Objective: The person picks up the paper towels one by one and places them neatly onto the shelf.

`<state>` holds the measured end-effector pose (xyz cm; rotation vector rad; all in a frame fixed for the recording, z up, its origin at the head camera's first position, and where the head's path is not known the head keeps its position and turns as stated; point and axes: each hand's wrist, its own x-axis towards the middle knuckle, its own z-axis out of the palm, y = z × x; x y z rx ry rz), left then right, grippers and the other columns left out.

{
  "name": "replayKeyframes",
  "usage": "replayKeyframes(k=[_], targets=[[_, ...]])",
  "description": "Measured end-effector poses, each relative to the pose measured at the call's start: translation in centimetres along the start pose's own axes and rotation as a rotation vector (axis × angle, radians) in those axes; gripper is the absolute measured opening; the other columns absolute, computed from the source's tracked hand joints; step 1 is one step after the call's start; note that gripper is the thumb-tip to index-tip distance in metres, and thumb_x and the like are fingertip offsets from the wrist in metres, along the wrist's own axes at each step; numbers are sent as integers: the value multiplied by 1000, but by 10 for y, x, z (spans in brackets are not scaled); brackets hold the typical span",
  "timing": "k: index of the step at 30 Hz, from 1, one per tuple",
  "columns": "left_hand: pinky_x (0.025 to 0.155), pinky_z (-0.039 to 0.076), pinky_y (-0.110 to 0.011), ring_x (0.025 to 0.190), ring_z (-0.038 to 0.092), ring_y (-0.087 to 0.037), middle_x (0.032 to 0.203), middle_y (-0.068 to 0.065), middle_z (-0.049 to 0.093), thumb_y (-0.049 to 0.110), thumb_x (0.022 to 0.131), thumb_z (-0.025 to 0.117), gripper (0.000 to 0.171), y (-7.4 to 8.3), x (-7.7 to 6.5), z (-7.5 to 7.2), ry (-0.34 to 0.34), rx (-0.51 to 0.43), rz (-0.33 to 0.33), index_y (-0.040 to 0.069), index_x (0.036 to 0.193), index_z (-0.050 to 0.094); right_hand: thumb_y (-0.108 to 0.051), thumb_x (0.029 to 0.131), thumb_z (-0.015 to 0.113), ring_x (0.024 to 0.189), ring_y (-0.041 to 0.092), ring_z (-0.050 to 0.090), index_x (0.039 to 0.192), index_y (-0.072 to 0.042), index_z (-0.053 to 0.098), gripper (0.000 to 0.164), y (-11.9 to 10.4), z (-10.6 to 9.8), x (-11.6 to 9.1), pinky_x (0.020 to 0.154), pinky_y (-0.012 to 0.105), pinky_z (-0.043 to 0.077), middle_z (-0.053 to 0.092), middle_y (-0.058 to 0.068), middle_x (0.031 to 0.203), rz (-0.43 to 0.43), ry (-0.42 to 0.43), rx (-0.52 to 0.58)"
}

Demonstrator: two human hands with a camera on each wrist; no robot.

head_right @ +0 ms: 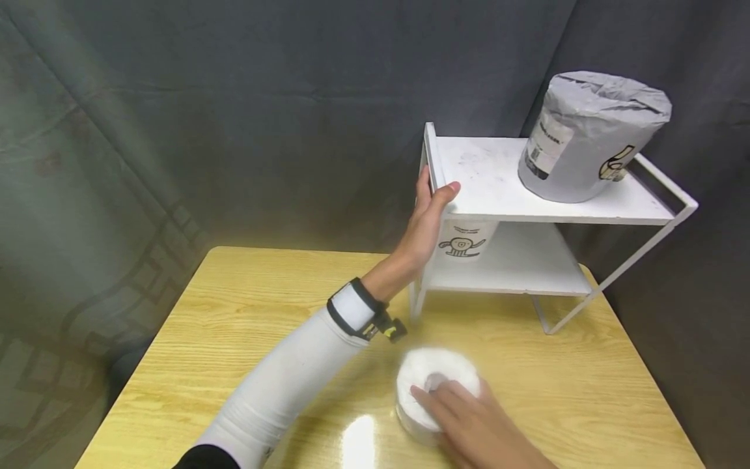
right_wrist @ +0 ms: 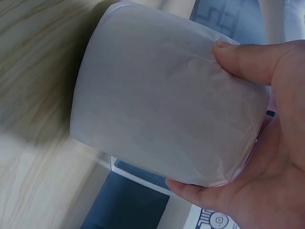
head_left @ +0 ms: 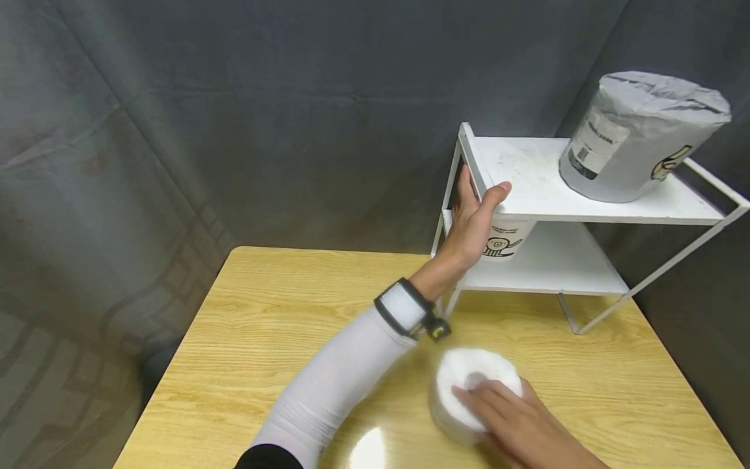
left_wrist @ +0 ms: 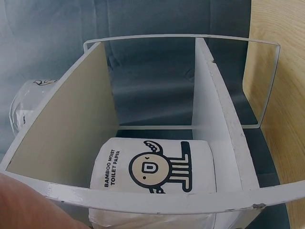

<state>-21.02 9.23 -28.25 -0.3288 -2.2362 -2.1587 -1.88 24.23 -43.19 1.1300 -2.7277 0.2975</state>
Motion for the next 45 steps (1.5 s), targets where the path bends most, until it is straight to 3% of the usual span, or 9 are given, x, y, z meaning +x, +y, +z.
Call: replayKeyframes(k=[9, 19, 22, 30, 33, 38, 41, 43, 45], targets=[[127, 19, -60, 162, 12, -25, 178, -2, 7, 65, 92, 42, 97, 1, 0, 0, -5, -2, 10, 29, 172, 0, -27, 85, 84, 131, 14, 58, 162, -36, 43, 88, 5, -10, -6, 97, 70, 48, 61, -10, 145, 79, -19, 33], [127, 19, -62, 162, 12, -27, 178, -2, 6, 66, 92, 41, 97, 1, 1, -1, -1, 3, 5, 29, 172, -1, -28, 82, 87, 127, 6, 57, 159, -39, 47, 88, 9, -19, -13, 98, 60, 47, 62, -17, 139, 152, -34, 9], [127, 17, -62, 162, 10, -27, 178, 0, 5, 66, 93, 41, 97, 0, 1, -1, -3, 4, 9, 30, 172, -2, -29, 80, 89, 124, 6, 58, 159, -38, 48, 89, 11, -22, -14, 96, 56, 49, 63, -17, 137, 141, -18, -16], [127, 19, -61, 162, 12, -26, 178, -1, 6, 66, 93, 42, 96, 1, 0, -1, -5, -2, 10, 32, 172, -2, -27, 79, 89, 123, 6, 57, 160, -39, 46, 92, 16, -30, -19, 91, 59, 47, 62, -17, 135, 138, 3, -39], [127, 19, -60, 162, 13, -26, 178, -1, 7, 66, 94, 42, 96, 1, 0, -1, -2, -3, 14, 31, 172, -1, -31, 80, 88, 121, 6, 57, 160, -37, 47, 90, 20, -33, -22, 89, 54, 46, 63, -16, 134, 117, 16, -64], [128, 18, -59, 162, 12, -25, 178, 0, 5, 66, 94, 42, 96, 0, -1, -1, -3, -3, 12, 31, 172, -1, -58, 103, 58, 118, 4, 55, 160, -34, 48, 62, 26, -40, -25, 85, 50, 46, 62, -18, 130, 90, 34, -86], [128, 17, -59, 162, 11, -25, 178, 0, 5, 65, 93, 42, 96, 1, -1, -1, -3, -4, 11, 30, 172, -1, -65, 106, 37, 117, 5, 56, 160, -33, 49, 63, 29, -45, -26, 85, 51, 46, 62, -17, 129, 92, 33, -98], [128, 17, -59, 162, 11, -25, 178, 0, 5, 65, 93, 42, 96, 1, -1, -1, -3, -6, 13, 30, 172, -1, -65, 105, 42, 116, 6, 56, 160, -34, 48, 63, 30, -50, -26, 85, 53, 47, 62, -17, 128, 101, 26, -102], [128, 17, -60, 163, 10, -26, 178, 1, 5, 65, 93, 42, 96, 1, -1, -1, -4, -5, 12, 30, 172, -1, -66, 105, 35, 115, 7, 57, 159, -34, 48, 65, 32, -53, -27, 85, 54, 48, 63, -15, 128, 104, 26, -108]])
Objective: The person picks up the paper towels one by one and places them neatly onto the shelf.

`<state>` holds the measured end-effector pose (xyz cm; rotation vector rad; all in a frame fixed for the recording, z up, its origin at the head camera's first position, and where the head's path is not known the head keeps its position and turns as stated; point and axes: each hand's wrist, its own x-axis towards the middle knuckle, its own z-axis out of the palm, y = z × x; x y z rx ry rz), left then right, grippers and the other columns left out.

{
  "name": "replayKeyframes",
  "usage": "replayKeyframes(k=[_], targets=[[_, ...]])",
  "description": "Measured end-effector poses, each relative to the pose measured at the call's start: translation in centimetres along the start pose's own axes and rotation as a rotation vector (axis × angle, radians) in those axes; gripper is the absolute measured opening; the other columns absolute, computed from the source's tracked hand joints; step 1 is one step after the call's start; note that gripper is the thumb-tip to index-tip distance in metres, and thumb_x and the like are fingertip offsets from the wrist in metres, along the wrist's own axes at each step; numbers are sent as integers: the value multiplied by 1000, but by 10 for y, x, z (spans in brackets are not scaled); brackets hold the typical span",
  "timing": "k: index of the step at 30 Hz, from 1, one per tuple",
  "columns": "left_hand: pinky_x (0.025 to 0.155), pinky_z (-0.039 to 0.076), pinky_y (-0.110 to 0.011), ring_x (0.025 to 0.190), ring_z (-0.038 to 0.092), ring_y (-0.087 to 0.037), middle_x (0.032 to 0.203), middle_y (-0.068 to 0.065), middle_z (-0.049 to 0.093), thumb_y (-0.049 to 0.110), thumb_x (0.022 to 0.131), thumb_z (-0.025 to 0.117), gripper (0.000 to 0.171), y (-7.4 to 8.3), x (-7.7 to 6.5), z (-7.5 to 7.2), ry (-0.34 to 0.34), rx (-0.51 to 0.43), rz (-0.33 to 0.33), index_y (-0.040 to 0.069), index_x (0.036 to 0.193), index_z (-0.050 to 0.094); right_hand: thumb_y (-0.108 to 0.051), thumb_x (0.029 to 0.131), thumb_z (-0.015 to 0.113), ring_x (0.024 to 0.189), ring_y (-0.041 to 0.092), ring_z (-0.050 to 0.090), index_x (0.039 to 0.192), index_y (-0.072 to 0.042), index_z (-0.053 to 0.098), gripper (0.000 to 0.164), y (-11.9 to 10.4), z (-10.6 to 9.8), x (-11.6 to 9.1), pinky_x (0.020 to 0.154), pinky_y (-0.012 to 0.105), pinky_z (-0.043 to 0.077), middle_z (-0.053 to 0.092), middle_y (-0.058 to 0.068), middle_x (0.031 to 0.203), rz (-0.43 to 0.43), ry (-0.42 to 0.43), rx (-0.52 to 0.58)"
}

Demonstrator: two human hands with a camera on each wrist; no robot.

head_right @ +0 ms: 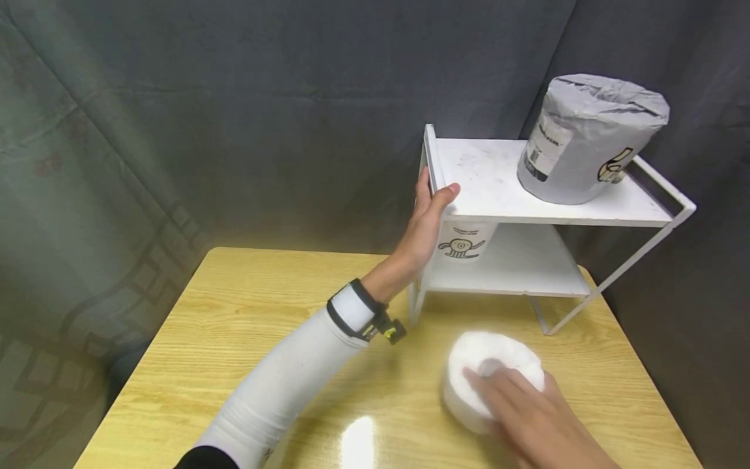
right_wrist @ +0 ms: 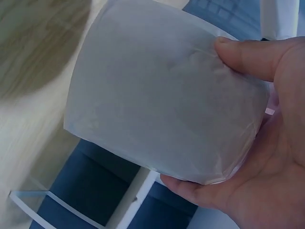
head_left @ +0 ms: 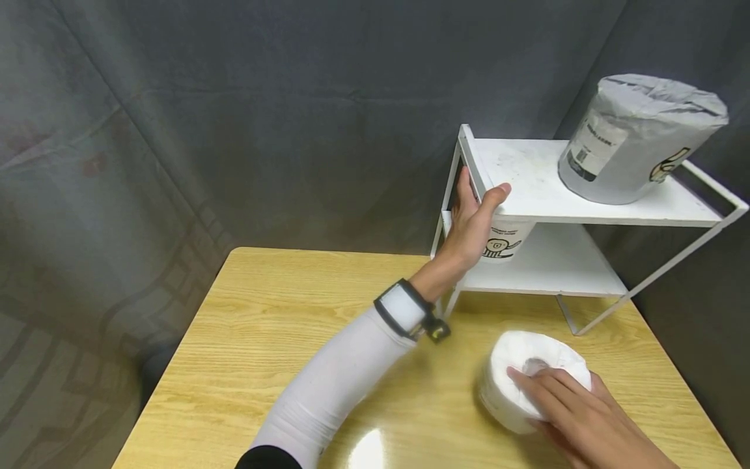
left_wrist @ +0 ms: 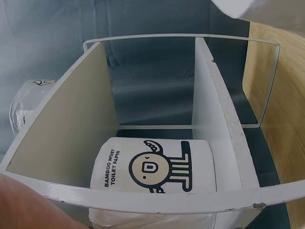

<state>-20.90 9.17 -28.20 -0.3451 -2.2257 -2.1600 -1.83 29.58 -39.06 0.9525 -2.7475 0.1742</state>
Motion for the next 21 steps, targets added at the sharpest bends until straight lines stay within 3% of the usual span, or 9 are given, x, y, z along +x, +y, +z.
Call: replayKeyframes(k=[7, 8, 11, 13, 15, 18, 21], targets=[[128, 17, -60, 163, 10, -25, 178, 2, 5, 66, 94, 43, 95, -1, 0, 1, 6, 1, -7, 33, 172, -1, -64, 107, 17, 113, 9, 57, 157, -30, 53, 70, 5, -8, 0, 81, 57, 51, 65, -12, 124, -8, 47, -33], [128, 16, -60, 163, 10, -25, 178, 2, 5, 66, 94, 43, 95, -1, 0, 1, 5, 0, -7, 33, 172, -1, -64, 108, 24, 114, 10, 57, 157, -30, 53, 66, 6, -9, -1, 80, 59, 51, 65, -12, 125, -2, 41, -37], [128, 16, -60, 163, 10, -25, 178, 2, 5, 66, 93, 43, 96, -1, 0, 0, 3, 2, -9, 33, 172, -1, -55, 102, 63, 113, 11, 58, 158, -33, 50, 62, 9, -13, -3, 81, 61, 52, 64, -13, 125, 36, 1, -47], [128, 16, -61, 163, 10, -26, 178, 1, 5, 65, 93, 43, 96, -1, 0, 1, -1, 0, -7, 32, 172, -2, -55, 100, 65, 113, 11, 57, 159, -33, 49, 65, 11, -16, -4, 81, 62, 51, 64, -13, 126, 48, 1, -46], [127, 16, -62, 163, 9, -27, 178, 1, 4, 65, 93, 42, 96, -1, 0, 1, -4, 4, -9, 32, 172, -2, -59, 102, 60, 113, 11, 56, 159, -33, 49, 64, 13, -19, -5, 80, 63, 50, 65, -12, 125, 57, 10, -48], [127, 16, -62, 163, 9, -27, 178, 1, 4, 66, 93, 42, 96, -1, 0, 0, -4, 5, -9, 32, 172, -2, -71, 103, 32, 115, 14, 55, 159, -33, 50, 70, 16, -23, -5, 80, 70, 48, 67, -8, 126, 65, 33, -42], [127, 16, -61, 163, 9, -26, 178, 0, 4, 66, 92, 42, 97, -1, 0, 0, -3, 6, -8, 32, 172, -2, -70, 103, 36, 112, 15, 56, 156, -31, 53, 68, 19, -28, -4, 79, 68, 48, 68, -7, 123, 52, 59, -55]])
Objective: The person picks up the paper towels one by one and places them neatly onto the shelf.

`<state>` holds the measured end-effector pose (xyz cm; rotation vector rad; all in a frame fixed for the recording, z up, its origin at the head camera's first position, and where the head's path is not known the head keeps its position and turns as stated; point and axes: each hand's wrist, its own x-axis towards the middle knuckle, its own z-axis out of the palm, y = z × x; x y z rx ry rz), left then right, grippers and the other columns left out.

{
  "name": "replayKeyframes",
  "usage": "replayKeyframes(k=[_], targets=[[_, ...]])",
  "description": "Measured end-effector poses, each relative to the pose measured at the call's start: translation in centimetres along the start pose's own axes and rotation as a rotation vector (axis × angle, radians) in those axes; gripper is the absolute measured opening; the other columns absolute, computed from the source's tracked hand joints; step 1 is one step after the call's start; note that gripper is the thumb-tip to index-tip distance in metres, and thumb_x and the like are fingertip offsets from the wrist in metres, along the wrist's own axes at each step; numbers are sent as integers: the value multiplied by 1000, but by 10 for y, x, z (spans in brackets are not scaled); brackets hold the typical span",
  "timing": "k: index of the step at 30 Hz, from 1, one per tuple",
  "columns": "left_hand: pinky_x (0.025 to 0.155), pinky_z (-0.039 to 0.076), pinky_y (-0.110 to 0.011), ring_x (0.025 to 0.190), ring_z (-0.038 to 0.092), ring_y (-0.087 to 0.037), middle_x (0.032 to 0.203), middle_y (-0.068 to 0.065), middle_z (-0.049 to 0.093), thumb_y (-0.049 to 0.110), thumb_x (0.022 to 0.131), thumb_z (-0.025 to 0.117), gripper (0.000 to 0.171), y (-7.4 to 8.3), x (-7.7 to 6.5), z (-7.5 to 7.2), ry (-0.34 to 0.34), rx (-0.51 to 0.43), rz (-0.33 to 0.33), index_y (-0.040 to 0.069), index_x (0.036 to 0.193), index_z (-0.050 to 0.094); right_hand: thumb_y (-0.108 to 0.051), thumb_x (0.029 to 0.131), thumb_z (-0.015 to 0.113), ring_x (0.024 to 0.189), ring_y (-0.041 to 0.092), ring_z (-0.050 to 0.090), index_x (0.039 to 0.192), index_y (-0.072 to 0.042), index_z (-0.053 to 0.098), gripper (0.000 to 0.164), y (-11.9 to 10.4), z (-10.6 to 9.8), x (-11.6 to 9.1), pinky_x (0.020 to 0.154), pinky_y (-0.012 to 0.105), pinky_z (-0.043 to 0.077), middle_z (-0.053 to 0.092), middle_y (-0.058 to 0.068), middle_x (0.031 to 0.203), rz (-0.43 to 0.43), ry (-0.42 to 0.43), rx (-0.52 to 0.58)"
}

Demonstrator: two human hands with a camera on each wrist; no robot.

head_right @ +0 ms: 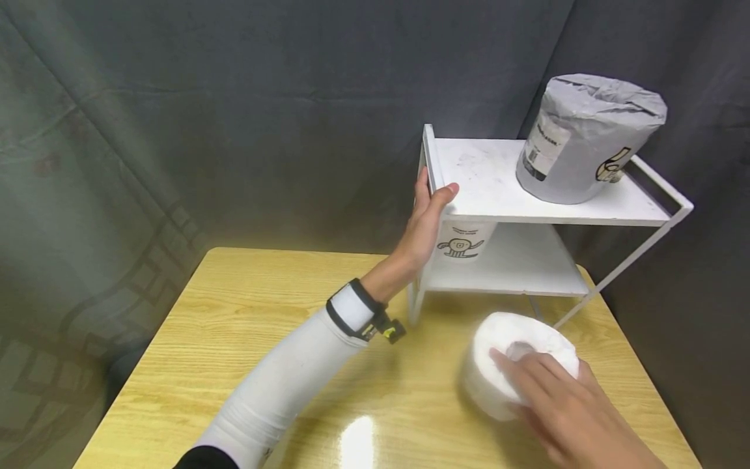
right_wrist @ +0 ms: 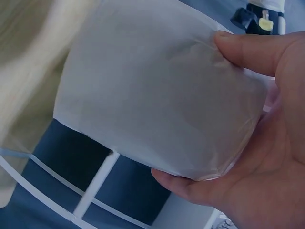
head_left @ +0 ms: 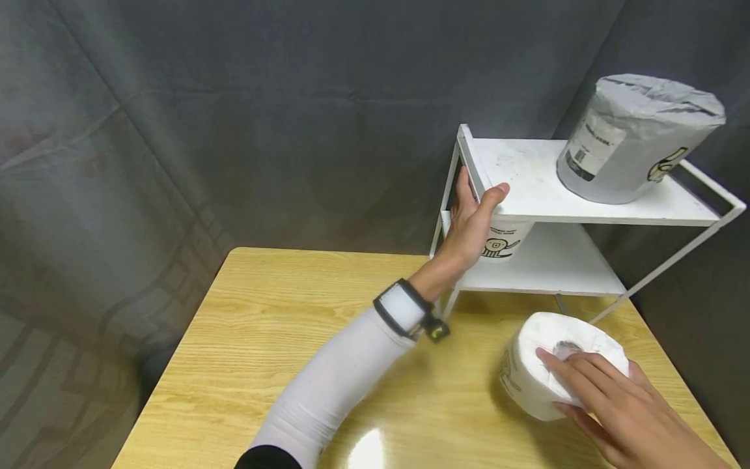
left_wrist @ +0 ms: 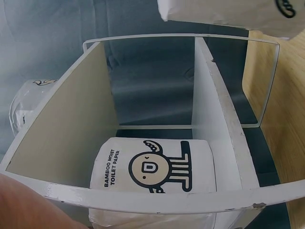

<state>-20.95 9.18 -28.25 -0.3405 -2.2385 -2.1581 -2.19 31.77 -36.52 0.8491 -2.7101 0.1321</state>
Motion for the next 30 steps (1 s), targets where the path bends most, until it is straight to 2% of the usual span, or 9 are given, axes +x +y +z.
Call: replayKeyframes(k=[2, 5, 8, 12, 15, 18, 20, 27, 30], targets=[[128, 16, -61, 163, 10, -26, 178, 0, 4, 66, 92, 42, 97, 0, 0, 0, 0, -2, 0, 32, 172, -2, -67, 106, 34, 111, 14, 56, 154, -27, 56, 66, 2, -3, 2, 82, 59, 48, 68, -7, 120, -36, 44, -14], [127, 16, -62, 163, 9, -26, 178, 1, 4, 66, 92, 42, 97, 0, -1, 0, 5, 1, -8, 33, 171, -2, -62, 110, 21, 109, 10, 53, 150, -20, 60, 70, 6, -7, 6, 82, 38, 39, 68, -7, 116, -114, 127, -49], [127, 16, -63, 163, 9, -27, 178, 2, 5, 66, 92, 42, 96, 1, -1, 0, 8, 2, -12, 34, 171, -2, -60, 111, 22, 111, 9, 52, 149, -18, 61, 69, 7, -11, 8, 83, 32, 32, 68, -6, 116, -145, 154, -62], [127, 16, -63, 163, 9, -27, 178, 2, 5, 66, 92, 42, 96, 0, 0, 1, 6, 3, -6, 33, 172, -2, -58, 112, 25, 109, 7, 51, 148, -14, 62, 68, 9, -17, 12, 91, 24, 34, 67, -7, 114, -176, 167, -34], [127, 16, -64, 163, 9, -27, 178, 2, 5, 67, 93, 42, 96, 0, 0, 0, 5, 2, -7, 35, 171, -2, -57, 113, 27, 106, 7, 52, 146, -11, 63, 68, 10, -23, 16, 92, 24, 37, 66, -8, 112, -192, 185, -28], [126, 16, -64, 163, 10, -26, 178, 1, 6, 67, 93, 42, 95, 0, 0, -1, 6, -5, -8, 37, 171, -3, -57, 113, 28, 105, 8, 53, 145, -11, 65, 67, 12, -30, 20, 72, 34, 44, 65, -9, 113, -191, 207, -65], [126, 16, -65, 163, 10, -26, 178, 1, 6, 67, 93, 42, 94, 1, -1, -1, 2, -9, -8, 37, 171, -3, -58, 112, 27, 106, 9, 53, 145, -12, 65, 68, 13, -34, 21, 67, 36, 44, 64, -9, 112, -180, 212, -85], [126, 15, -66, 163, 9, -27, 178, 0, 5, 67, 94, 42, 94, 1, -1, -1, -6, -12, -8, 37, 171, -4, -61, 112, 25, 108, 19, 57, 145, -12, 65, 72, 21, -41, 23, 69, 53, 49, 69, 3, 114, -135, 220, -102], [126, 15, -66, 163, 9, -27, 178, -1, 5, 66, 94, 42, 95, 0, -1, 0, -5, -10, -5, 35, 171, -3, -63, 111, 24, 102, 22, 57, 146, -11, 64, 74, 25, -42, 25, 62, 61, 49, 71, 8, 112, -109, 228, -94]])
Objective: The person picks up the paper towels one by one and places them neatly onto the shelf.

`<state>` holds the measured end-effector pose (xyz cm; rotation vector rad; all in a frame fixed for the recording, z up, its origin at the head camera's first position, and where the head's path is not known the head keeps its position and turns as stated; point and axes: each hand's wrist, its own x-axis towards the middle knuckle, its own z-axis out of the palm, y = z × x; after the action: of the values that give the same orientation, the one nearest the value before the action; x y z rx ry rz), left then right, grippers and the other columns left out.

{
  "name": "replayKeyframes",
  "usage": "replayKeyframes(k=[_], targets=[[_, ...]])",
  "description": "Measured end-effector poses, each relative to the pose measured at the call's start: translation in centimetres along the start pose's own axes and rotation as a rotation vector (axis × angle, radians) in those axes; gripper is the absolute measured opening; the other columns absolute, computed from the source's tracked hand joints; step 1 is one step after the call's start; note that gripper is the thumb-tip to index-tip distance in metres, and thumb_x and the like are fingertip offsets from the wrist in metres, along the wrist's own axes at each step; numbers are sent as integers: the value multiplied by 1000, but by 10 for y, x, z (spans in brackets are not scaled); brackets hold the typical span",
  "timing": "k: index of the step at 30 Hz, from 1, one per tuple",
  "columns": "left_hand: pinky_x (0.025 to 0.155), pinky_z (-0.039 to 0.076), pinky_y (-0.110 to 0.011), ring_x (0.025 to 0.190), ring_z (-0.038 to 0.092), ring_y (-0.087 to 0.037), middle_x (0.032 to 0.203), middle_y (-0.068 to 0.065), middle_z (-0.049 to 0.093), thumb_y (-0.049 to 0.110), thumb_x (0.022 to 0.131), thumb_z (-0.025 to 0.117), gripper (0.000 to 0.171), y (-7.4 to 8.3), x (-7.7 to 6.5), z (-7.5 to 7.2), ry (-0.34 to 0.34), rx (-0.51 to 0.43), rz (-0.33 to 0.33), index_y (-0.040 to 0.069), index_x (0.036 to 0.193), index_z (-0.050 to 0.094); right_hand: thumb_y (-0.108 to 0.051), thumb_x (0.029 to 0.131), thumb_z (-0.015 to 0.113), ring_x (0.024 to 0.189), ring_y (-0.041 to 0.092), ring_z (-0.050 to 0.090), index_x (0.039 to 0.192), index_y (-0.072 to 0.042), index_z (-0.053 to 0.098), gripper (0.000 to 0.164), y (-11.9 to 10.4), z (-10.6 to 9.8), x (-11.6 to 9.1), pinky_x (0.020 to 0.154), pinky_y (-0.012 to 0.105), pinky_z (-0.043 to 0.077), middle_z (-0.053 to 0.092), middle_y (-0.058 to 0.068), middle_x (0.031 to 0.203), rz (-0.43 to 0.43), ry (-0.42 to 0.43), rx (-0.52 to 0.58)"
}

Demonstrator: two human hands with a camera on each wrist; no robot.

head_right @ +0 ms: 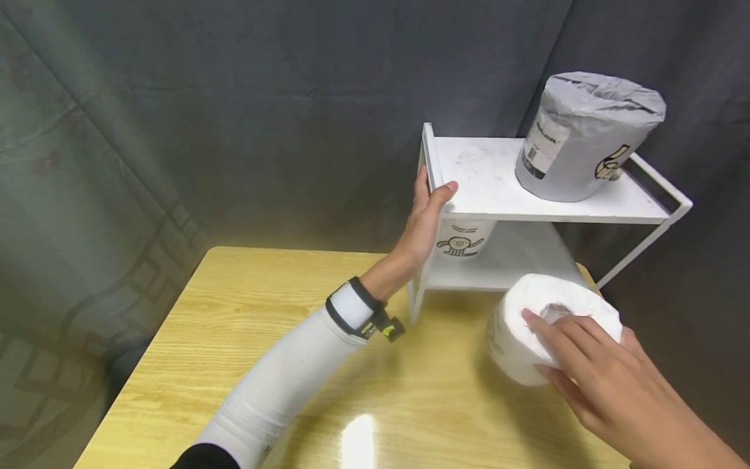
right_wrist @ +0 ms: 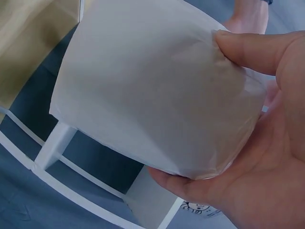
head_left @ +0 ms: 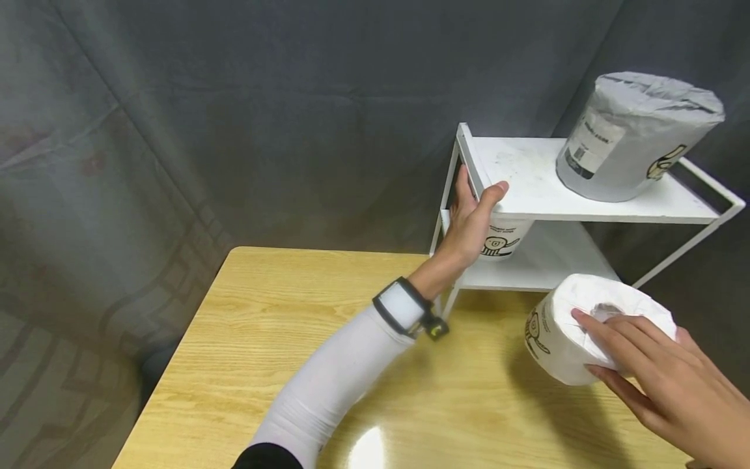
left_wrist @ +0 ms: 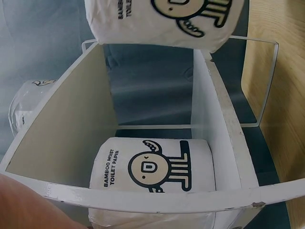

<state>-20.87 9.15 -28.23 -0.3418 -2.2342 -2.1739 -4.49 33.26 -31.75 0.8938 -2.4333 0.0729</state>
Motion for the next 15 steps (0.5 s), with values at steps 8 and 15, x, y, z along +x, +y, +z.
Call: replayKeyframes(k=[8, 15], targets=[[127, 16, -63, 163, 9, -27, 178, -2, 5, 65, 94, 42, 95, 0, 0, 1, 7, -1, 4, 32, 172, -2, -63, 110, 29, 100, 19, 56, 143, -8, 66, 74, 13, -4, 6, 57, 39, 44, 71, 4, 105, -16, 60, -21], [127, 16, -63, 163, 9, -28, 178, -2, 3, 65, 94, 41, 97, 0, 0, 0, 3, 6, 17, 29, 172, -3, -67, 109, 27, 100, 23, 55, 147, -8, 63, 79, 24, -4, 7, 57, 51, 45, 72, 9, 106, 33, 47, -8]])
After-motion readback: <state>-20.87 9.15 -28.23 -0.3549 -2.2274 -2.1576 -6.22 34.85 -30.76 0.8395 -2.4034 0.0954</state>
